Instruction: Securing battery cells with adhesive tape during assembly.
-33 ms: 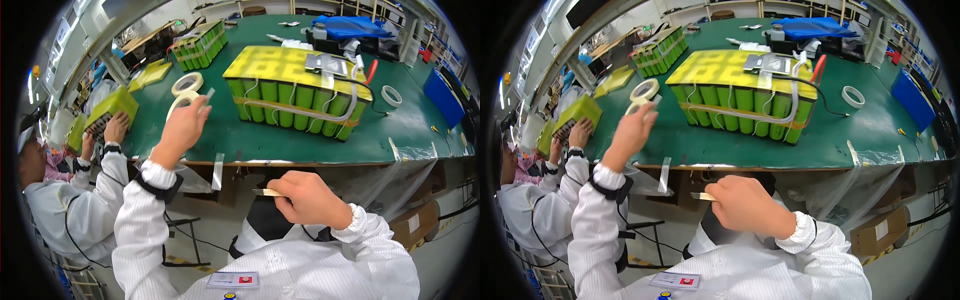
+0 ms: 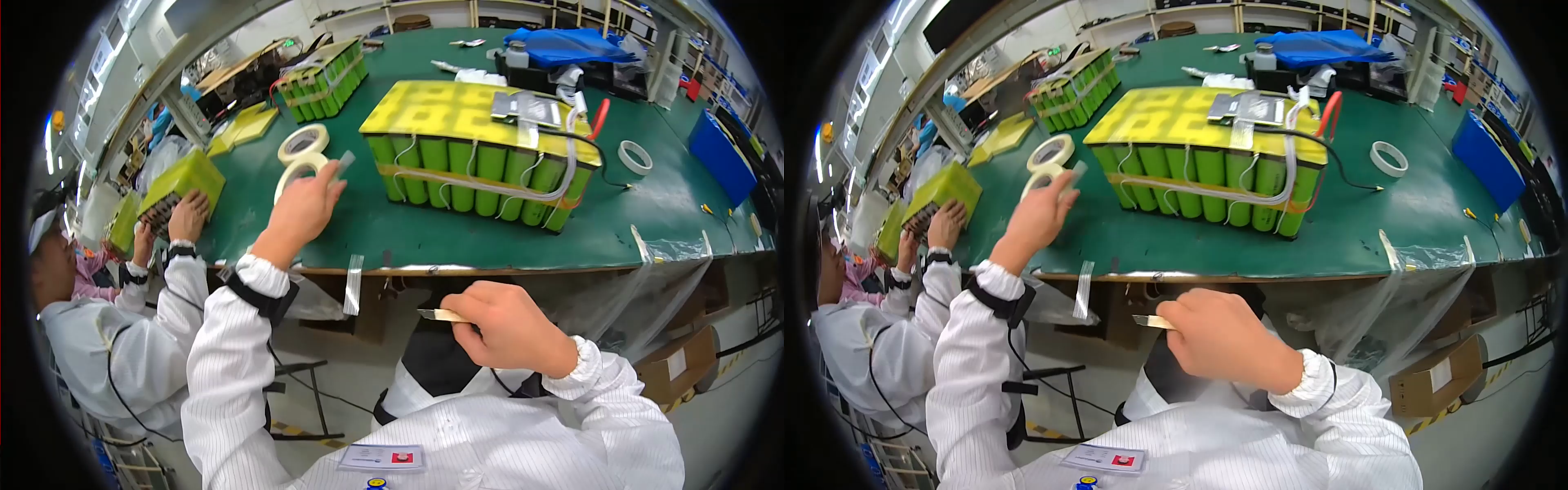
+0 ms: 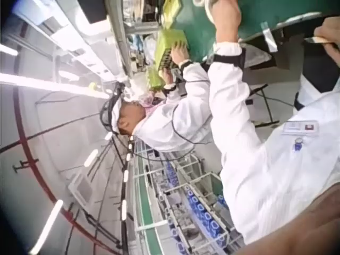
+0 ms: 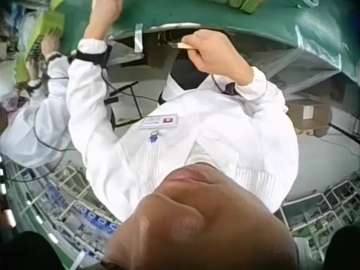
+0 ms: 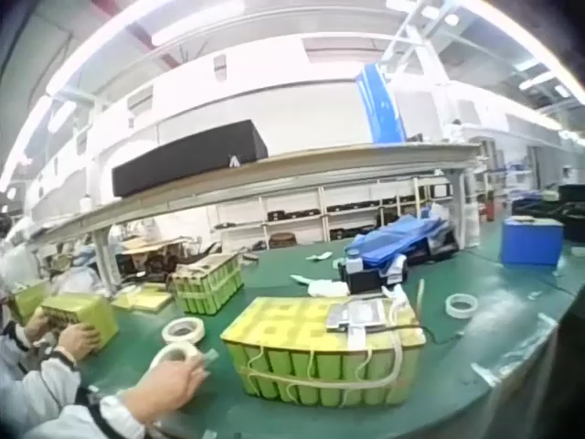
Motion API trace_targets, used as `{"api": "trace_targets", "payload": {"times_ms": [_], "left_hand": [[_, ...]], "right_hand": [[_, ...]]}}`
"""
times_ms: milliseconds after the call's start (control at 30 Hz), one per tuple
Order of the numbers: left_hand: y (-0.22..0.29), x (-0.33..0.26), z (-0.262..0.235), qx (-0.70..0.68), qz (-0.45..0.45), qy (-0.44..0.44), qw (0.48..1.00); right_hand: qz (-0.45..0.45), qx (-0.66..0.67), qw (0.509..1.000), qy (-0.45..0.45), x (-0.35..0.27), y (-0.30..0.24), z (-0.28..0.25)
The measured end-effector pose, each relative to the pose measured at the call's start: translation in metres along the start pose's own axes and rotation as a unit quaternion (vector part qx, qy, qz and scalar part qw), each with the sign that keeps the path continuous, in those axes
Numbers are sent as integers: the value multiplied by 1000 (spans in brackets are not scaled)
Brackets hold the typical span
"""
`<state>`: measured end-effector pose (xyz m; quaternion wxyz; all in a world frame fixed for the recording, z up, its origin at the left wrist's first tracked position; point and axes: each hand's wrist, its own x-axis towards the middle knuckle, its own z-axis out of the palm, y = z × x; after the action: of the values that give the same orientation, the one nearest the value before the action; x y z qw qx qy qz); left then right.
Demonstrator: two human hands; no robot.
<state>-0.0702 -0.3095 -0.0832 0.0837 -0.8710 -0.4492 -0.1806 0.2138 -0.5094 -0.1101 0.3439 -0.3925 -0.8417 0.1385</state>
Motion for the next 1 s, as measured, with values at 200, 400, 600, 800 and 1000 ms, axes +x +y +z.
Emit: {"api": "trace_targets", "payload": {"times_ms": [200, 400, 600, 800, 1000], "left_hand": [[-32, 20, 42, 33, -12, -18, 999], [-25, -10, 22, -120, -113, -13, 986], [9, -64, -6, -100, -143, 131, 976], [85, -155, -33, -250, -215, 241, 913], [104, -196, -2, -367, -274, 197, 867]], "right_hand": [[76, 0, 997, 15, -11, 5, -23], [34, 88, 993, -71, 93, 5, -9], [123, 27, 991, -32, 225, 29, 53], [120, -196, 969, -92, 293, 21, 100], [177, -200, 951, -154, 302, 17, 98]]}}
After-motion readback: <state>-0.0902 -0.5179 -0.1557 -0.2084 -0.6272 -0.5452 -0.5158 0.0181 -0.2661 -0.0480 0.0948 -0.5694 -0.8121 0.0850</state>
